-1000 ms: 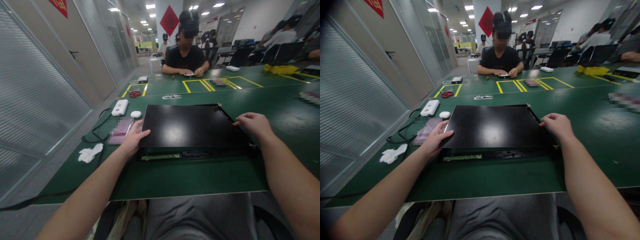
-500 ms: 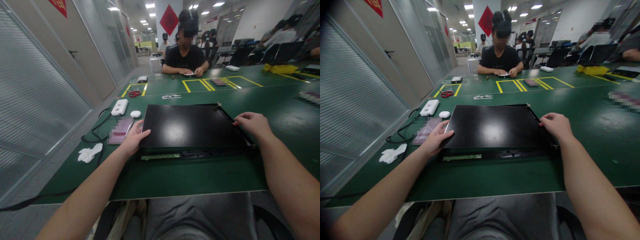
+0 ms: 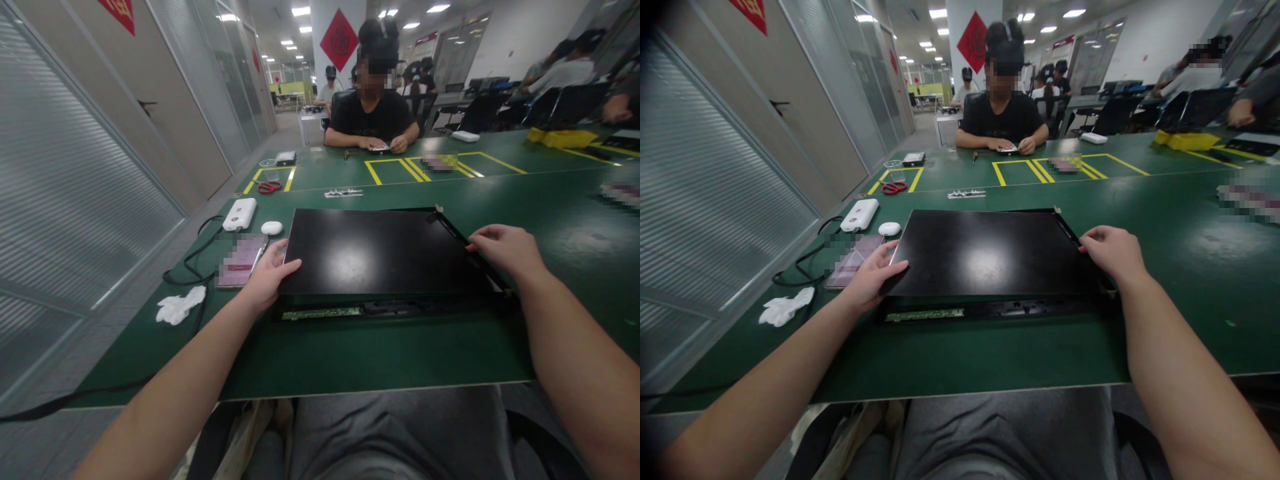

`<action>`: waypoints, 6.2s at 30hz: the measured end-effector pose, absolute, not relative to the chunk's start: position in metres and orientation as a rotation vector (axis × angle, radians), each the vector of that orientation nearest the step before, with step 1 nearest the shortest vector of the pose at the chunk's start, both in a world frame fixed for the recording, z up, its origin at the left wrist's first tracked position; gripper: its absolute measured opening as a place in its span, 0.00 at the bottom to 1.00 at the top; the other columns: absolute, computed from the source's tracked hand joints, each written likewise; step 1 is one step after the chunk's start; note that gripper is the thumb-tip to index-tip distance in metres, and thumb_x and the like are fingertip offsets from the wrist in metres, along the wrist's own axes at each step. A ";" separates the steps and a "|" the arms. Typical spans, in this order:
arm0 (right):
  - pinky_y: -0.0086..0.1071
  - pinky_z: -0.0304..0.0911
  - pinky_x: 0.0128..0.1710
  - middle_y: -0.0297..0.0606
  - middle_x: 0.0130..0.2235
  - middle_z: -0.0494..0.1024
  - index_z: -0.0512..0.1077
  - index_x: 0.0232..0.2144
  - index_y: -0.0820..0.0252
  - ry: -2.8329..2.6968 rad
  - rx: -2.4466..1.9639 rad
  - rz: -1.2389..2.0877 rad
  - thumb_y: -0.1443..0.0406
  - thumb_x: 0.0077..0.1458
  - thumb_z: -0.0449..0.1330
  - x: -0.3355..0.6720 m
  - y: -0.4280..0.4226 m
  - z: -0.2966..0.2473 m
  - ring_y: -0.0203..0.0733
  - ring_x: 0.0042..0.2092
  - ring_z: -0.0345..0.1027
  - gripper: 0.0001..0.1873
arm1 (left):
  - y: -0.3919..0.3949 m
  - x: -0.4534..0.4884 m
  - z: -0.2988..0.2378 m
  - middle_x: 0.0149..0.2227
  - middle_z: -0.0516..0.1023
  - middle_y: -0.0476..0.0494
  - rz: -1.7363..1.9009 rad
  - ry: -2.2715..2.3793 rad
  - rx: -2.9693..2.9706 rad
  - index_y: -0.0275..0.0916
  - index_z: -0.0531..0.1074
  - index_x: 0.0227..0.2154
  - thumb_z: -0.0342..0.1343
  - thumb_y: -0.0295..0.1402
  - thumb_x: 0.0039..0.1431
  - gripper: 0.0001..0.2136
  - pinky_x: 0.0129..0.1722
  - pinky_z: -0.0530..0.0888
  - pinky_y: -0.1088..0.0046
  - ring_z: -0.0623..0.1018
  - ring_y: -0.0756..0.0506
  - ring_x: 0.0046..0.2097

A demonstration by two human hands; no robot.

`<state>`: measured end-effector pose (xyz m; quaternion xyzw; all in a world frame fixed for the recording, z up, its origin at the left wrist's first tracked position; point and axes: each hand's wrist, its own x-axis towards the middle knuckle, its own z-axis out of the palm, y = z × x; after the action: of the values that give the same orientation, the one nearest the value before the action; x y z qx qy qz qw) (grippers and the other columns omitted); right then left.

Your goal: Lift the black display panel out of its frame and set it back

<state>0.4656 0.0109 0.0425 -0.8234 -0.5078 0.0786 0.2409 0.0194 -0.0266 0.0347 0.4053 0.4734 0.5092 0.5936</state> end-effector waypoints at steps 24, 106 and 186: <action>0.35 0.64 0.39 0.36 0.36 0.83 0.84 0.31 0.51 -1.463 -2.312 0.274 0.60 0.48 0.61 0.485 0.021 0.026 0.44 0.38 0.73 0.12 | -0.024 0.019 0.030 0.42 0.83 0.41 1.203 1.107 0.965 0.37 0.63 0.56 0.69 0.24 0.45 0.34 0.49 0.79 0.59 0.83 0.39 0.47; 0.37 0.66 0.52 0.39 0.37 0.83 0.81 0.31 0.57 -1.191 -2.114 0.722 0.74 0.41 0.61 0.485 0.021 0.022 0.44 0.41 0.74 0.14 | -0.002 -0.014 -0.001 0.65 0.59 0.31 0.699 1.710 1.995 0.35 0.72 0.55 0.63 0.45 0.50 0.30 0.66 0.62 0.51 0.62 0.31 0.67; 0.34 0.65 0.40 0.38 0.31 0.79 0.78 0.30 0.59 -1.254 -2.135 0.603 0.70 0.43 0.61 0.495 0.031 0.001 0.41 0.36 0.70 0.09 | 0.001 -0.010 -0.003 0.62 0.71 0.27 0.533 1.854 2.350 0.30 0.72 0.58 0.46 0.28 0.61 0.24 0.65 0.64 0.49 0.70 0.32 0.63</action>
<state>0.4954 0.0311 0.0015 -0.8013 -0.4705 0.2262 0.2924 -0.0104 0.0009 -0.0029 0.7719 0.6090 0.1752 0.0506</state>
